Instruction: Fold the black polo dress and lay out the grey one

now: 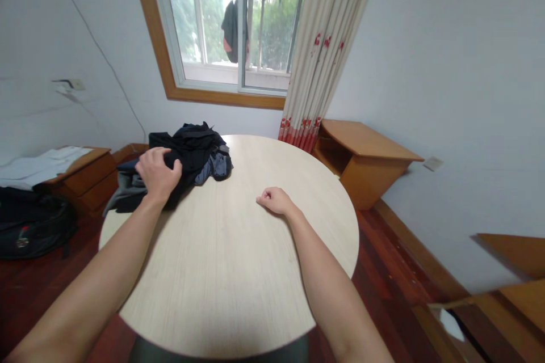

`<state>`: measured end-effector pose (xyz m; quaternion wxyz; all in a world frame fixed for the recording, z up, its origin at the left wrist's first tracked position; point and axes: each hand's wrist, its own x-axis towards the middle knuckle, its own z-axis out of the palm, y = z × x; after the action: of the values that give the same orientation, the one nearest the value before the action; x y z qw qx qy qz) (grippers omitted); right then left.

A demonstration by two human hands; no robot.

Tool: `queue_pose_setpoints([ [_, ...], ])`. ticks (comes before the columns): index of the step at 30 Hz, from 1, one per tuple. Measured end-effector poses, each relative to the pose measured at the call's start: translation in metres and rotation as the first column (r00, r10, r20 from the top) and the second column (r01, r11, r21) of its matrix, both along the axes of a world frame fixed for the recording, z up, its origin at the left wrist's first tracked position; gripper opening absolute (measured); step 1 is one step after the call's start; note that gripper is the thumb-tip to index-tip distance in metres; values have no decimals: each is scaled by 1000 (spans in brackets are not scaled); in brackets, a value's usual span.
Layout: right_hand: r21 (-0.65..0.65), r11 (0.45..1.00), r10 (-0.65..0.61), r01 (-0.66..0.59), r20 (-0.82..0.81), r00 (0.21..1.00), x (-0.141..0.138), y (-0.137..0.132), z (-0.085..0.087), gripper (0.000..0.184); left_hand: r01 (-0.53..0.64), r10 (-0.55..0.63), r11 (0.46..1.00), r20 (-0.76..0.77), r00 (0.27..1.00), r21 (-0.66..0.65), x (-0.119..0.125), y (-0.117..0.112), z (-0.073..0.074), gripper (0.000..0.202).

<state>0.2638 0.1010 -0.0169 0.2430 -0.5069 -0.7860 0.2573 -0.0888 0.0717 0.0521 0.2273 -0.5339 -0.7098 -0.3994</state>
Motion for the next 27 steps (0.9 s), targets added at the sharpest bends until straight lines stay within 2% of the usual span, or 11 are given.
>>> queue_pose_setpoints([
  [3,1,1000,-4,4,12,1000,0,0,1,30,-97,100,991,36,994,-94,-22,1,-3,50],
  [6,-4,1000,-4,4,10,1000,0,-1,2,29,-65,76,977,47,996,-205,-32,4,-8,35],
  [9,-4,1000,0,0,3,1000,0,-2,3,28,-24,44,975,85,995,-220,-35,7,-7,29],
  [11,0,1000,3,-3,4,1000,0,-2,4,28,4,14,987,111,994,-160,-34,6,-3,30],
  [13,0,1000,4,-4,8,1000,0,-2,4,28,42,-38,999,115,993,-34,-25,3,1,29],
  [16,9,1000,9,-9,-12,1000,0,-1,3,29,219,-228,964,46,972,154,4,-5,1,26],
  [18,20,1000,17,-16,-55,998,0,0,1,30,457,-455,868,-56,889,194,33,-12,-4,24],
  [21,28,999,39,-35,-166,985,-2,1,-2,34,796,-760,596,-248,601,106,75,-20,-19,25],
  [23,6,998,64,-65,-257,964,-6,0,-2,38,902,-851,430,-323,415,25,97,-25,-29,27],
  [24,-24,996,78,-89,-304,950,-9,-1,-2,41,930,-875,368,-339,344,-7,104,-27,-34,27],
  [27,-166,970,85,-176,-447,890,-22,-7,-1,50,964,-917,253,-337,212,-81,120,-34,-43,26],
])
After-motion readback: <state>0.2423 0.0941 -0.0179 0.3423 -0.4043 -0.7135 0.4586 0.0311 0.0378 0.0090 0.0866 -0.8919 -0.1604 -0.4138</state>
